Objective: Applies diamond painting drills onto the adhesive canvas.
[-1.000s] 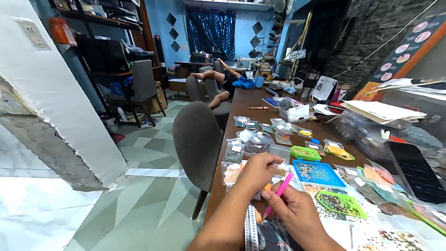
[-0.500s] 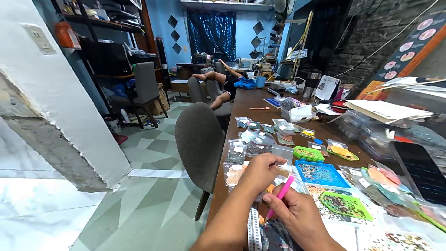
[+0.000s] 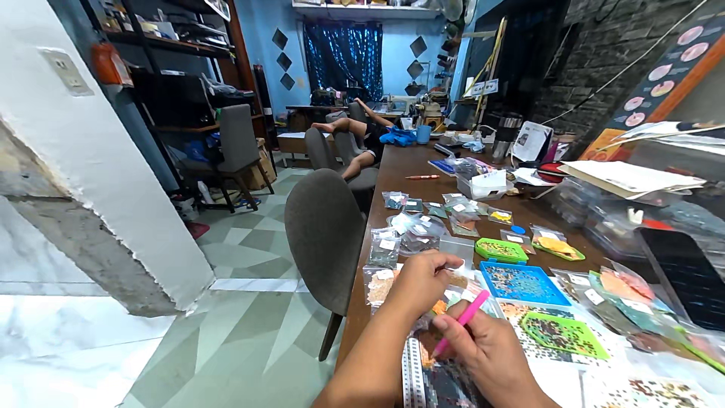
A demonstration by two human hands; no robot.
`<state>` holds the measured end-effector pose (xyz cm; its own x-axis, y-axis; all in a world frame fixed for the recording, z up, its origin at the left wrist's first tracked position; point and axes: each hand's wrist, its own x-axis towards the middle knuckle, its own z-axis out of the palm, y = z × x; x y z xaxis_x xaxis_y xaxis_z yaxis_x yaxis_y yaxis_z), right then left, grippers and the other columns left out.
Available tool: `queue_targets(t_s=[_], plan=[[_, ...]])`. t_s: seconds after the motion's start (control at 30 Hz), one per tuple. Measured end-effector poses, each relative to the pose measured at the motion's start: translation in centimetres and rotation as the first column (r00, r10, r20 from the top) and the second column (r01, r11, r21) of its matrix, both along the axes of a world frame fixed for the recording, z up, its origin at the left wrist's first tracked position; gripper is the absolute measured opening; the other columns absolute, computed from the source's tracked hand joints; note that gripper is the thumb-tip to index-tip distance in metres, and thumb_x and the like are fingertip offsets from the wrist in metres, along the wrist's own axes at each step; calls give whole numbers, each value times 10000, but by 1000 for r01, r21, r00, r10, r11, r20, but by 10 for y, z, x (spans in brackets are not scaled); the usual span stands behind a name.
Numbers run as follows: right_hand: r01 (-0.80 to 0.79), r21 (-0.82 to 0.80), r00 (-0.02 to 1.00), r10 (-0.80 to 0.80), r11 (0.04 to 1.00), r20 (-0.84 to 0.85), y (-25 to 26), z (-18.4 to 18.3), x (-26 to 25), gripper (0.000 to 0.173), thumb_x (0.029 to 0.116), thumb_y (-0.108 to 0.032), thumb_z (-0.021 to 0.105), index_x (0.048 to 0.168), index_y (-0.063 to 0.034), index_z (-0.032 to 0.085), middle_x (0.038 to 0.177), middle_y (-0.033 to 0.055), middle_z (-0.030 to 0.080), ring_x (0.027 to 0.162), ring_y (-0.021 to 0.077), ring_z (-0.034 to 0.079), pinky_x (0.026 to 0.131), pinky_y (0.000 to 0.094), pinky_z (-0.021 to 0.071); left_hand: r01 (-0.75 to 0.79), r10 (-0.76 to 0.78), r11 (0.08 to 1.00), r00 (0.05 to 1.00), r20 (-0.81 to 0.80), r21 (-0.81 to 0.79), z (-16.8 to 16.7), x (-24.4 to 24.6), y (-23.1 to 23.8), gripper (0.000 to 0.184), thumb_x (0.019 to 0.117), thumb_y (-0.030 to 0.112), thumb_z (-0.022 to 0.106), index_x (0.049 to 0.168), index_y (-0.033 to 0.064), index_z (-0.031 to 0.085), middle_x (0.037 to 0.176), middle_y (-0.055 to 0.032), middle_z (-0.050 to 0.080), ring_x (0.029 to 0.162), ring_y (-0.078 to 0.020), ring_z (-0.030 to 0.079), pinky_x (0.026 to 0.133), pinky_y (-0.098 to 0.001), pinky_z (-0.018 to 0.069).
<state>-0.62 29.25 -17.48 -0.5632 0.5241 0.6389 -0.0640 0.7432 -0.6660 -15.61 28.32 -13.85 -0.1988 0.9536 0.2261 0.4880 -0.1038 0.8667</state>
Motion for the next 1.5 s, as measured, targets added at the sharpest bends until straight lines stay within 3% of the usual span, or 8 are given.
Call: queue_targets(t_s=[0.1,0.23,0.87,1.1,1.5], plan=[[11,-158,1000,-12,987,-4,-1,2,-1,323,1021,-401,588,827,-144,607,616,-105,588,498,-53,555,452,141,483,-11,11,1000,1000,-2,-3,1,0,-1,244,1004,22,576,1186,65,732,1111,-82,677,953,-139,637,868,-317,527],[10,-213,1000,-7,977,12,-2,0,-2,308,1015,-389,598,825,-147,608,613,-110,587,498,-47,562,458,145,490,-8,8,1000,1000,-1,-11,2,0,0,247,999,15,575,1186,63,730,1121,-83,679,961,-140,641,872,-313,528],[-126,-29,992,126,992,22,3,-3,-1,365,1050,-411,548,859,-101,584,639,-66,600,544,-69,560,502,109,474,-7,7,1000,1000,13,13,0,0,0,243,998,12,579,1180,60,732,1122,-78,680,969,-134,642,880,-312,530],[-80,-151,997,82,985,4,2,0,1,308,1035,-377,572,857,-129,606,642,-96,608,530,-61,576,482,128,499,-5,5,1000,1000,-6,-8,0,-1,-1,249,1001,14,575,1189,64,729,1141,-79,680,979,-137,643,886,-315,529],[-76,-142,996,81,987,33,2,-1,2,305,1033,-378,575,846,-138,596,632,-103,609,525,-65,574,477,122,486,-10,10,1000,1000,-3,0,-1,-2,-1,251,1003,14,569,1187,64,732,1136,-76,680,976,-133,644,884,-313,530]])
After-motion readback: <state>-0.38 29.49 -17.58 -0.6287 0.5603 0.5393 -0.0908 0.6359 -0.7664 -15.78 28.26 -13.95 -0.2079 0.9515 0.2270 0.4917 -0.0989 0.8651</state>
